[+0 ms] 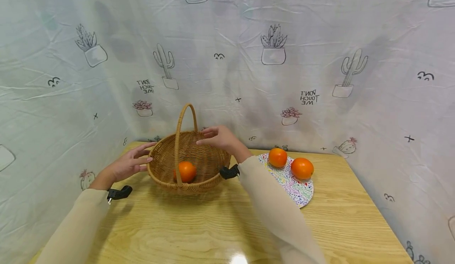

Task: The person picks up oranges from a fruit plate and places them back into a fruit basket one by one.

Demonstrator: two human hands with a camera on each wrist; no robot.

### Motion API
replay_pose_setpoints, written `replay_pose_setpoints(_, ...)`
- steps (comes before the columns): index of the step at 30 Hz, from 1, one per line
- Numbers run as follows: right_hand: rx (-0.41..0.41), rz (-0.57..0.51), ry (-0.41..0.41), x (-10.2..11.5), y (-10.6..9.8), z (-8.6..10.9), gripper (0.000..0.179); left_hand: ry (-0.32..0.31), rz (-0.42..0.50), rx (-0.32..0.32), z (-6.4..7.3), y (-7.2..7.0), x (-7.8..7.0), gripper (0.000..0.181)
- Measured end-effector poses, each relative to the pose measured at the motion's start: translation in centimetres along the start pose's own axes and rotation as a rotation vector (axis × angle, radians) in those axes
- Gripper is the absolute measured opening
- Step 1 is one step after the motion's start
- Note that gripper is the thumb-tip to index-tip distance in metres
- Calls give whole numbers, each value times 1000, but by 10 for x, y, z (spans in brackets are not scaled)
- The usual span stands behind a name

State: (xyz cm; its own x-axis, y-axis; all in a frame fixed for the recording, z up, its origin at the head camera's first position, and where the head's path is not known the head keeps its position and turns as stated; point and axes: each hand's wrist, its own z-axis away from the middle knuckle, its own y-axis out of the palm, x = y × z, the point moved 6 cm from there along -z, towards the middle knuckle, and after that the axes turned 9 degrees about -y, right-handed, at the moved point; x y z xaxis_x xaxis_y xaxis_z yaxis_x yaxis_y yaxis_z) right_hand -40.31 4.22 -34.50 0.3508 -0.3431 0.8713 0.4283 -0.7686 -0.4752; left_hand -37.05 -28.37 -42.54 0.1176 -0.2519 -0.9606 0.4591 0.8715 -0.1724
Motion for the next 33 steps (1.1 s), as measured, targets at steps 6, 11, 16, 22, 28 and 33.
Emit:
replay_pose_setpoints(6,-28,-80,-25,2,-11,17,55,-2,8,-3,0,1,0,78)
replay_pose_setpoints(11,-61,-132,-25,3,-26,38,57,-4,13,-9,1,2,-1,79)
replay_pose_setpoints(16,-103,-192,-33,-6,-44,58,58,-4,9,-16,1,2,-1,77)
replay_pose_setpoints(22,-177,-198,-12,-22,-64,86,60,-1,5,-10,1,2,-1,76)
replay_pose_setpoints(28,-217,-143,-20,-35,-79,110,62,-1,-5,-14,2,2,-2,77)
replay_pose_setpoints(33,-260,-76,-35,-43,-88,126,61,0,-6,-15,2,3,-3,77)
